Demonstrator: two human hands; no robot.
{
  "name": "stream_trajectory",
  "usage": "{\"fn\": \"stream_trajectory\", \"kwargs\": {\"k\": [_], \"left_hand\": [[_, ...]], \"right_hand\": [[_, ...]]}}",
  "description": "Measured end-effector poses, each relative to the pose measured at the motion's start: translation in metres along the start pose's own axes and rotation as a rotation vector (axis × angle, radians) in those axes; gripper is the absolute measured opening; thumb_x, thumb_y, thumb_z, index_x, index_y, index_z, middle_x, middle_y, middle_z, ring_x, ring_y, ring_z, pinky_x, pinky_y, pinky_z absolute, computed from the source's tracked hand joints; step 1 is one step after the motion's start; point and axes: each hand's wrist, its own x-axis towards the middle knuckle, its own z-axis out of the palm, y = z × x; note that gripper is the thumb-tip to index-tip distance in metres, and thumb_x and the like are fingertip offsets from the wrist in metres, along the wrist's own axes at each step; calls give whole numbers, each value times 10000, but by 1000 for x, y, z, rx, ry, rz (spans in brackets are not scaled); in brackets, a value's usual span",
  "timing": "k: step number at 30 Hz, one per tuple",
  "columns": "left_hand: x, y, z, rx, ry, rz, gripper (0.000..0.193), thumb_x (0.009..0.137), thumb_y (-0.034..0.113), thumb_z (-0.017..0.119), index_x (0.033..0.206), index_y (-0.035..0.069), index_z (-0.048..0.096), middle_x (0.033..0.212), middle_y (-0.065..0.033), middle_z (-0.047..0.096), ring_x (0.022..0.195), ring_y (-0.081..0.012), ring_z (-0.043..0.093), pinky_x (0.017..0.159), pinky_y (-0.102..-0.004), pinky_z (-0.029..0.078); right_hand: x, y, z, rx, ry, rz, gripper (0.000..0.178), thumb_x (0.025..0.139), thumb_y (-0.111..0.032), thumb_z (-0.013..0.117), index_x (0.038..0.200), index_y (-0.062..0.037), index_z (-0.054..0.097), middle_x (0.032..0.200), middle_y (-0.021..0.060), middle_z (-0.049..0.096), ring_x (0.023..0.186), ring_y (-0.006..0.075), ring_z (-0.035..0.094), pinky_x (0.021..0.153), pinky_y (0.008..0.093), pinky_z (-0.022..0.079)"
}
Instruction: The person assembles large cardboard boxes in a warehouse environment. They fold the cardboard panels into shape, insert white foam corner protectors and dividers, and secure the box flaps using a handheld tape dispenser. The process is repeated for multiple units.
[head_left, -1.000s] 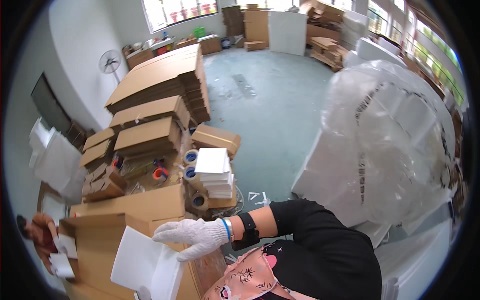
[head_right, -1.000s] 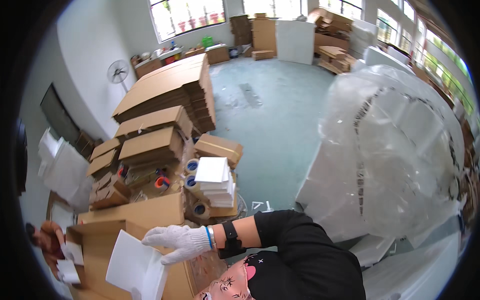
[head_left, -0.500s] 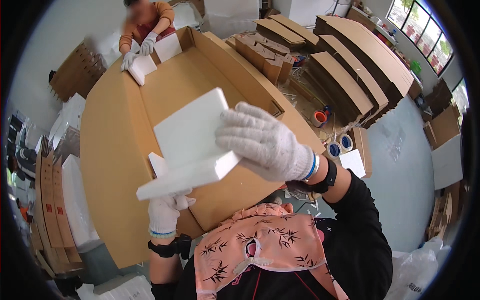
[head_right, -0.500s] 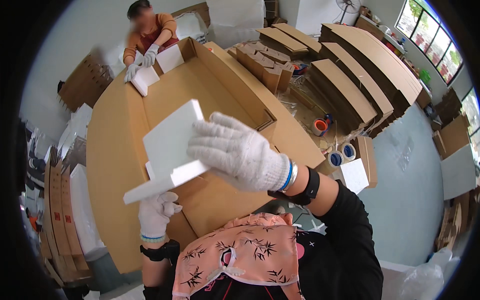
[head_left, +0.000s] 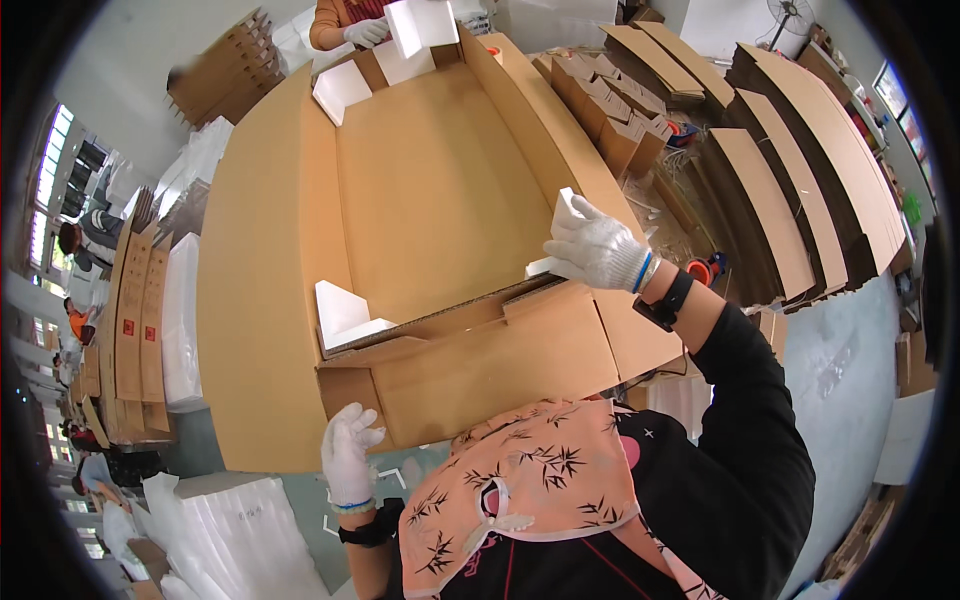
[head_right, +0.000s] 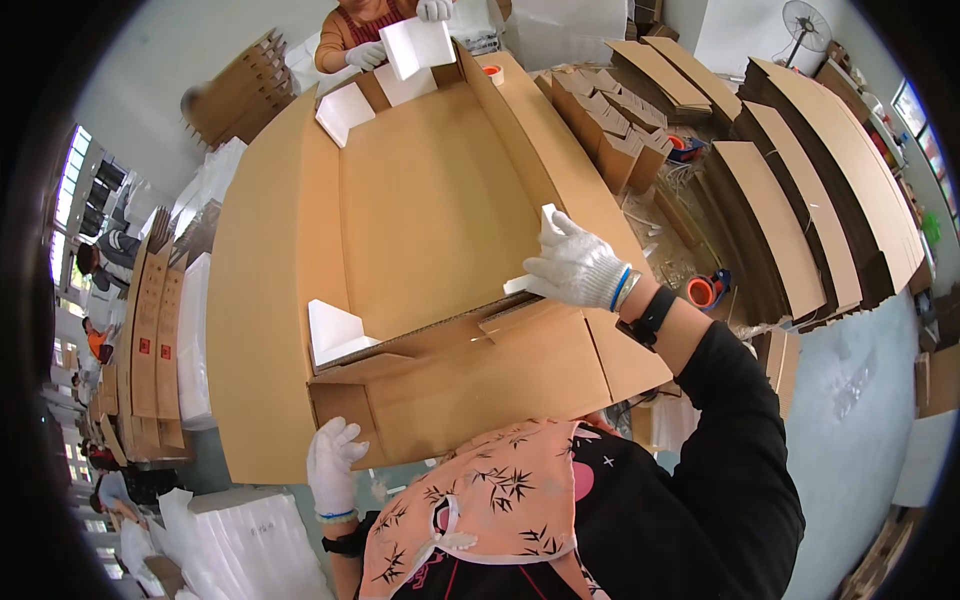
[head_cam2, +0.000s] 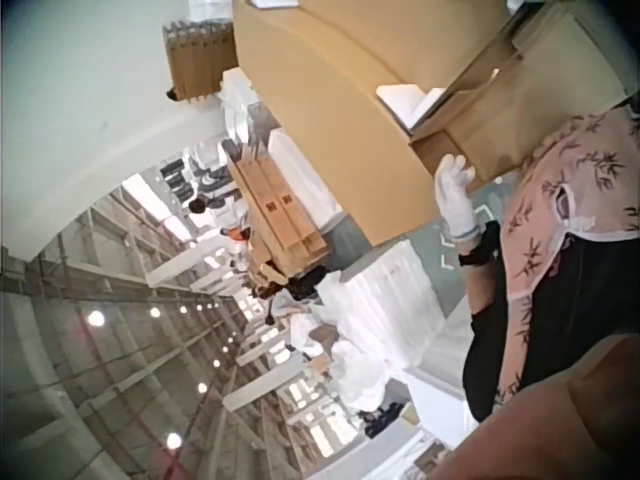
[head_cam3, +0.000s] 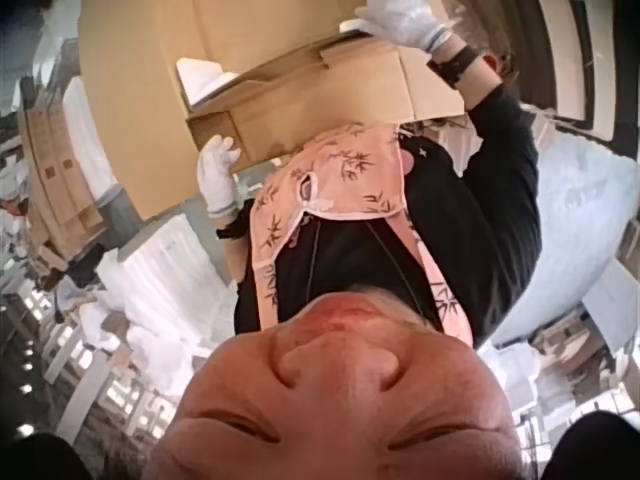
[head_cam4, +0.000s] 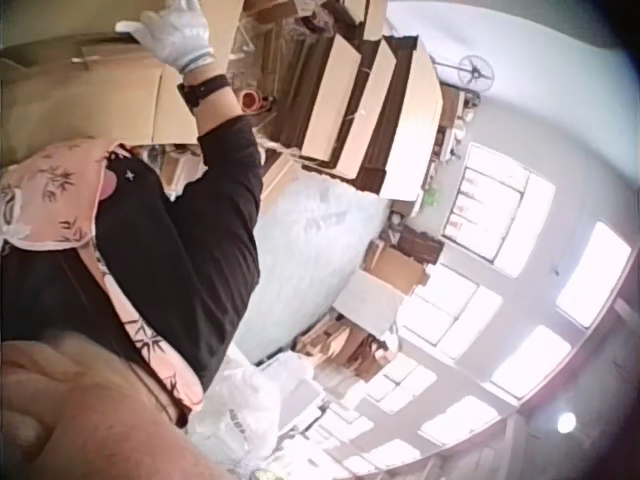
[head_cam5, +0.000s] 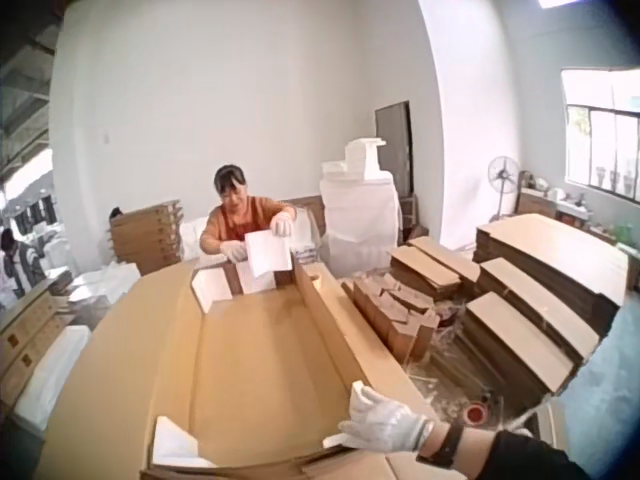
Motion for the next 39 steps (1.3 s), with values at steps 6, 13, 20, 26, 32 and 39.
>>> {"fn": "stream_trajectory", "kwargs": {"k": [6,13,20,26,32,39], "left_hand": [[14,-24,42,287,-71,-125,462,1037,337,434,1241,-52,577,1103,-201,682,844,-201,658,805,-329,531],[28,35,88,597,-193,326,349,1024,101,472,1327,-66,521,1154,-181,655,990,-220,651,903,-329,520],[140,99,62,1395,-362,775,341,1002,152,499,1284,-17,593,1156,-229,659,1104,-408,605,997,-445,473],[219,95,35,2272,-853,875,362,993,317,440,958,66,699,825,-199,678,892,-409,645,929,-531,478],[216,95,58,2423,-772,669,429,966,357,460,772,75,718,790,-189,702,830,-390,668,899,-521,500],[201,105,59,1835,-716,983,305,957,244,501,934,41,727,923,-199,708,878,-414,646,958,-528,465]], "right_hand": [[-42,-15,-33,154,234,134,529,778,-325,745,1214,-55,615,1164,126,629,1220,348,528,1083,518,388],[-212,-55,3,184,204,784,504,772,-271,736,1211,-47,631,1237,172,622,1235,368,539,1088,506,395],[-351,-146,62,-129,28,1542,499,803,-295,701,1235,-66,606,1335,230,552,1281,418,485,1097,510,367],[-394,-181,79,-81,-348,2084,903,795,-479,707,1518,-84,338,1563,295,263,1413,452,328,1164,483,263],[-413,-188,120,-55,-160,2141,704,812,-268,670,1445,-78,430,1456,259,410,1239,383,524,985,412,474],[-431,-201,152,-250,-97,1994,525,815,-122,596,1333,-83,520,1202,160,561,1032,327,598,850,424,496]]}}
